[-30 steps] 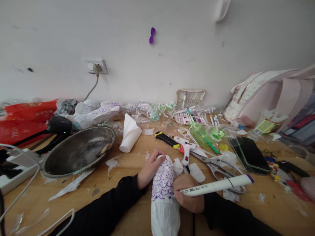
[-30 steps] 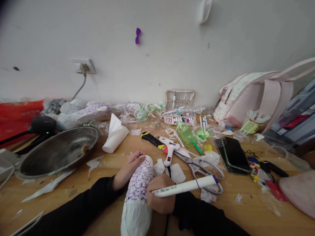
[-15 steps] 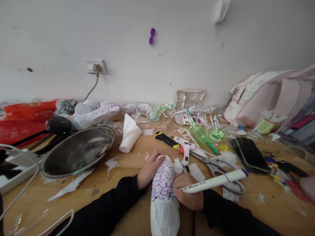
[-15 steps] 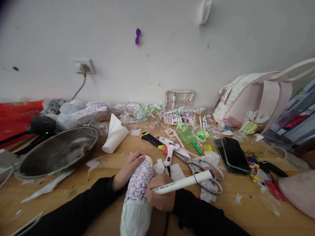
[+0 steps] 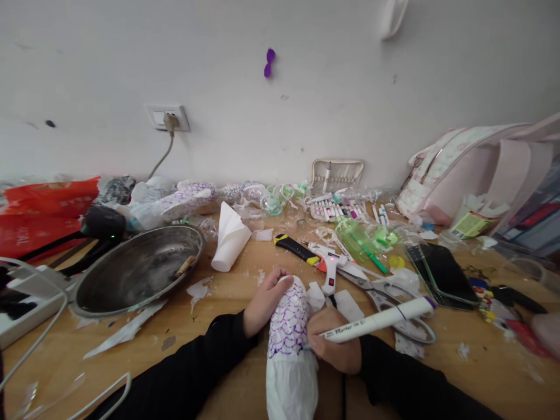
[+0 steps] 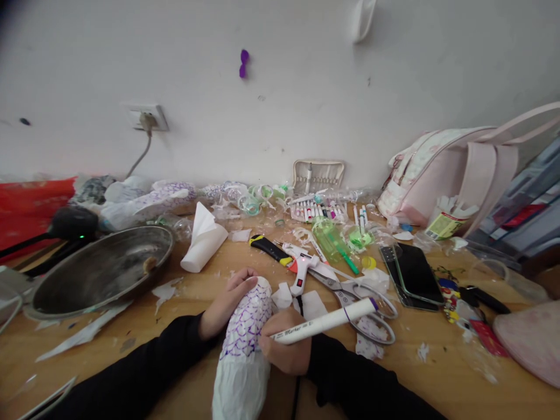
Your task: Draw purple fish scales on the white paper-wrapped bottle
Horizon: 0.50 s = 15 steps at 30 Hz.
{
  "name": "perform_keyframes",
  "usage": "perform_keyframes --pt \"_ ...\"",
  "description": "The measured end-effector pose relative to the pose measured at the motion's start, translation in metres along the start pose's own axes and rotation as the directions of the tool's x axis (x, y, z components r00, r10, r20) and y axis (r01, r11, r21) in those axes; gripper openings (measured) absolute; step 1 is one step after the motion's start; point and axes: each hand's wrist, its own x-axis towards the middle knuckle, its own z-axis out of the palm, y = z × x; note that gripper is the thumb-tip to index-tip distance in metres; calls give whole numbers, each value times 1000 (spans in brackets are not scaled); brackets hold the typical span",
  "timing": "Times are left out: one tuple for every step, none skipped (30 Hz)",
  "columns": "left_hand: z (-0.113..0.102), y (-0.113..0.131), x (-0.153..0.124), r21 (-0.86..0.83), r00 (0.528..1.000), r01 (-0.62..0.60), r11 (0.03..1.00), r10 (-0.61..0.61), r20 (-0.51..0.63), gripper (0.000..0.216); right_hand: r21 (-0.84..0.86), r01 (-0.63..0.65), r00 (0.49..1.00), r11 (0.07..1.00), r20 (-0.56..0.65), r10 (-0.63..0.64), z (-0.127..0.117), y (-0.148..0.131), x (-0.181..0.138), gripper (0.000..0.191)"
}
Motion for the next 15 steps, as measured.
perform_keyframes --pt "0 0 0 4 1000 -3 1000 3 1 21 -5 6 1000 1000 -6 -6 0 0 0 35" --pt "0 1 0 7 1000 -3 1000 3 2 21 -10 12 1000 1000 -9 -12 0 0 0 33" --pt "0 1 0 8 1000 -1 1000 1 5 21 -14 17 1000 1000 -12 -17 0 0 0 32" --pt "0 1 0 7 1000 1 1000 -1 8 21 -16 21 1000 1000 -11 -22 0 0 0 31" --pt "0 2 0 8 1000 2 1000 -2 11 21 -18 27 1000 999 -8 -27 0 0 0 31" --pt "0 2 0 13 1000 1 1000 -1 13 22 -20 34 999 999 -1 -34 0 1 0 31" --pt "0 2 0 18 1000 -1 1000 1 12 22 -24 40 999 999 6 -40 0 1 0 31" --pt "0 2 0 21 1000 -2 1000 2 11 22 -31 46 999 998 12 -46 0 1 0 31" --pt "0 2 0 23 1000 -1 1000 0 14 22 -42 51 999 998 17 -50 0 2 0 31" --pt "0 1 0 23 1000 4 1000 -5 19 22 -55 56 998 997 22 -54 -1 2 0 31" --pt "0 1 0 22 1000 11 1000 -11 25 22 -72 59 998 996 27 -57 -1 3 -1 30" --pt "0 0 0 22 999 16 1000 -17 30 22 -92 64 998 994 34 -61 -1 4 -1 30" --pt "0 0 0 25 999 19 1000 -19 34 22 -113 71 997 991 46 -66 -1 5 -2 31" --pt "-1 -1 0 29 999 18 999 -19 35 22 -137 88 994 987 74 -79 -1 6 -3 31" --pt "-1 -1 0 32 999 14 999 -15 34 22 -159 112 989 981 112 -95 -1 7 -4 31"
